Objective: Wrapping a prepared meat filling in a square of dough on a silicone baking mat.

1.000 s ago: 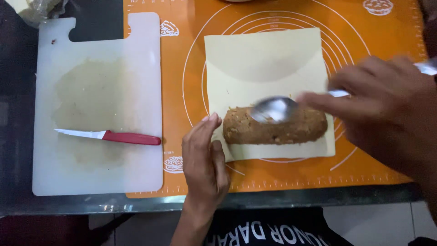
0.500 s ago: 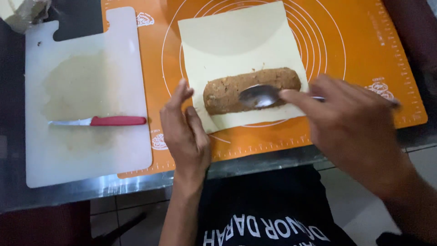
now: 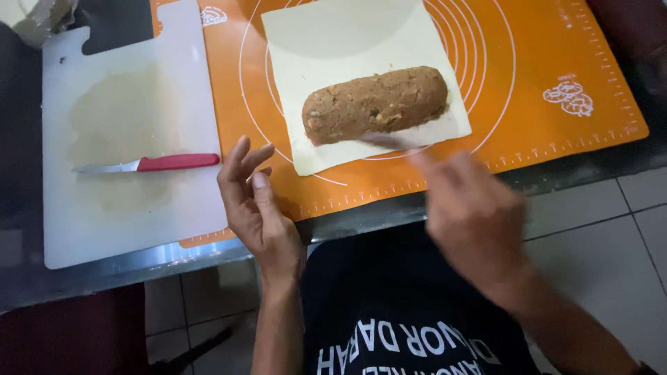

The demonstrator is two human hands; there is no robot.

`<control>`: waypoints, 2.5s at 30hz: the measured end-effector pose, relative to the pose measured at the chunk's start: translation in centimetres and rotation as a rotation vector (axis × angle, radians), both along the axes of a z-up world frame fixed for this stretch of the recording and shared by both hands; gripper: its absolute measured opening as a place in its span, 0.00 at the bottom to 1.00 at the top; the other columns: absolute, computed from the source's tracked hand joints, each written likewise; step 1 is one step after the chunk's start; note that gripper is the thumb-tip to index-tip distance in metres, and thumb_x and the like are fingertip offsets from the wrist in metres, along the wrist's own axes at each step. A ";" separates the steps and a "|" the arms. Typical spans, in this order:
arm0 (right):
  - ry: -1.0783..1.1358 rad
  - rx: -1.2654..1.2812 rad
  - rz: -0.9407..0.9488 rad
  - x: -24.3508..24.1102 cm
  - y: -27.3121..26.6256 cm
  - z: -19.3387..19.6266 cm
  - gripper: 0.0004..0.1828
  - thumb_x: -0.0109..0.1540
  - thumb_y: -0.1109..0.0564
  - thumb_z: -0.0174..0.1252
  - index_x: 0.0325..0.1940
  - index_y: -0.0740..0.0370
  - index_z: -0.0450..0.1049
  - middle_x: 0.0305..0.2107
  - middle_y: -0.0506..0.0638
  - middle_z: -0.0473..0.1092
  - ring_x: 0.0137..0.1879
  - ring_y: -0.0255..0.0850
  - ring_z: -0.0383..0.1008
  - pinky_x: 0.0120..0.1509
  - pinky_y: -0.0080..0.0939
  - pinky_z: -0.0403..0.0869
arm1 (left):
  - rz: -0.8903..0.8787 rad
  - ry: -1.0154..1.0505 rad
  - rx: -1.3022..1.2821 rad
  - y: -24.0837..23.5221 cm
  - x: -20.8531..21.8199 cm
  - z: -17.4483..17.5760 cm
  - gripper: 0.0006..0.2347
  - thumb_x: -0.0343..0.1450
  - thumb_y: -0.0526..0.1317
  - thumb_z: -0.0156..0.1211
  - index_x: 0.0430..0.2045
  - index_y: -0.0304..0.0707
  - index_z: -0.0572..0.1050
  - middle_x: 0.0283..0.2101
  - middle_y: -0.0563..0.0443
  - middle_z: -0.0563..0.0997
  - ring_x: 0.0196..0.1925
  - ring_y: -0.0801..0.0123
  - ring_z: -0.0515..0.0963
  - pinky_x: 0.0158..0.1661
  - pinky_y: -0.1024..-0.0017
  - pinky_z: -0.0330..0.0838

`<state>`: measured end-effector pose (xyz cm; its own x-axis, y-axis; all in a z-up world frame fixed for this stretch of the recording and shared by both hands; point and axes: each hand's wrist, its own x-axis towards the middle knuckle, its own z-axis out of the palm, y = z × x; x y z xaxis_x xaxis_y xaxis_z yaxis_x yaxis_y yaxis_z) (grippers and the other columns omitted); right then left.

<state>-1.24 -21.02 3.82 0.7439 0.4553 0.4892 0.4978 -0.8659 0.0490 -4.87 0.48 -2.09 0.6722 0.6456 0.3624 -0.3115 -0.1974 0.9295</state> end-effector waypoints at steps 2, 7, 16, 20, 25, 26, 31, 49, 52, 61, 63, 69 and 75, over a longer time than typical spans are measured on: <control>-0.044 0.110 0.223 -0.4 1.2 -1.5 0.26 0.58 0.69 0.56 0.60 0.57 0.78 0.32 0.49 0.68 0.37 0.46 0.74 0.40 0.46 0.74 | -0.005 -0.028 0.035 0.0 0.0 -0.1 0.16 0.82 0.34 0.43 0.67 0.36 0.65 0.58 0.45 0.77 0.62 0.69 0.74 0.62 0.69 0.67; -0.049 0.176 0.216 1.1 0.8 -3.0 0.26 0.59 0.69 0.57 0.61 0.56 0.79 0.30 0.50 0.66 0.36 0.46 0.72 0.42 0.47 0.72 | -0.040 -0.035 0.011 0.2 0.2 -0.3 0.17 0.81 0.34 0.44 0.67 0.35 0.64 0.58 0.45 0.76 0.62 0.69 0.74 0.61 0.69 0.66; -0.066 0.113 0.076 3.2 -5.2 -2.3 0.20 0.63 0.67 0.58 0.57 0.53 0.81 0.31 0.49 0.67 0.36 0.46 0.72 0.40 0.47 0.71 | -0.016 -0.018 0.084 0.1 0.1 -0.2 0.16 0.82 0.34 0.43 0.67 0.35 0.64 0.57 0.44 0.77 0.62 0.68 0.75 0.60 0.68 0.68; 0.012 0.216 0.038 2.2 -5.2 -1.6 0.19 0.64 0.68 0.58 0.57 0.54 0.81 0.32 0.50 0.67 0.34 0.45 0.72 0.36 0.45 0.70 | 0.001 -0.010 0.096 0.2 0.3 -0.6 0.17 0.82 0.34 0.44 0.67 0.34 0.64 0.57 0.44 0.77 0.61 0.68 0.75 0.60 0.68 0.68; -0.026 0.238 0.178 3.6 -3.1 -2.0 0.22 0.61 0.69 0.59 0.58 0.54 0.81 0.31 0.48 0.68 0.34 0.44 0.73 0.38 0.45 0.72 | 0.008 -0.016 0.102 0.0 0.2 -0.6 0.16 0.82 0.34 0.44 0.67 0.33 0.64 0.58 0.43 0.77 0.61 0.68 0.76 0.59 0.68 0.68; 0.004 0.269 0.178 4.1 -3.1 -1.9 0.22 0.62 0.69 0.59 0.57 0.53 0.81 0.31 0.49 0.68 0.34 0.45 0.73 0.38 0.45 0.72 | 0.015 -0.015 0.103 0.0 0.2 -0.6 0.16 0.82 0.34 0.44 0.67 0.33 0.64 0.58 0.43 0.77 0.61 0.68 0.75 0.59 0.69 0.69; 0.057 0.296 0.065 3.1 -4.7 -0.7 0.21 0.62 0.68 0.59 0.58 0.55 0.80 0.34 0.50 0.68 0.36 0.46 0.74 0.40 0.46 0.73 | 0.029 -0.017 0.102 0.1 0.3 -0.6 0.16 0.82 0.34 0.45 0.67 0.33 0.64 0.57 0.42 0.77 0.60 0.68 0.75 0.59 0.69 0.68; 0.084 0.243 0.098 2.6 -3.2 0.8 0.22 0.61 0.68 0.57 0.58 0.57 0.79 0.34 0.51 0.70 0.36 0.48 0.76 0.39 0.47 0.74 | 0.029 -0.006 0.067 0.1 0.2 -0.5 0.17 0.81 0.34 0.45 0.66 0.33 0.64 0.57 0.43 0.78 0.59 0.69 0.75 0.59 0.70 0.68; 0.023 0.216 0.162 2.6 -2.3 -0.6 0.22 0.61 0.68 0.57 0.57 0.55 0.80 0.32 0.51 0.69 0.35 0.47 0.75 0.39 0.48 0.73 | 0.017 -0.009 0.069 0.1 0.2 -0.4 0.17 0.81 0.34 0.46 0.66 0.33 0.64 0.56 0.43 0.78 0.59 0.69 0.75 0.59 0.70 0.68; -0.035 0.136 0.179 5.6 -5.8 -1.7 0.23 0.61 0.68 0.58 0.57 0.51 0.81 0.29 0.48 0.68 0.35 0.42 0.72 0.39 0.45 0.71 | 0.021 0.033 0.061 0.0 0.1 -0.1 0.17 0.81 0.34 0.45 0.67 0.33 0.64 0.57 0.43 0.77 0.57 0.70 0.75 0.58 0.71 0.68; -0.019 0.099 0.115 6.2 -7.9 -1.4 0.24 0.60 0.69 0.58 0.57 0.50 0.81 0.29 0.48 0.68 0.36 0.43 0.72 0.40 0.45 0.70 | 0.021 0.045 0.078 -0.1 0.1 0.0 0.17 0.82 0.34 0.45 0.67 0.33 0.64 0.57 0.42 0.77 0.57 0.70 0.75 0.58 0.71 0.68; -0.094 0.213 0.167 10.6 -13.1 -0.5 0.13 0.62 0.70 0.58 0.50 0.64 0.78 0.39 0.55 0.73 0.43 0.49 0.74 0.45 0.49 0.68 | 0.071 0.083 0.100 -0.3 0.1 0.1 0.16 0.81 0.34 0.44 0.66 0.33 0.65 0.56 0.42 0.78 0.56 0.70 0.75 0.57 0.71 0.69; -0.111 0.029 0.358 16.9 -14.8 -0.6 0.13 0.63 0.68 0.61 0.47 0.54 0.80 0.40 0.47 0.74 0.50 0.45 0.75 0.58 0.50 0.70 | 0.101 0.104 0.100 -0.5 0.2 0.1 0.16 0.82 0.34 0.45 0.66 0.33 0.65 0.55 0.43 0.78 0.53 0.71 0.75 0.55 0.74 0.70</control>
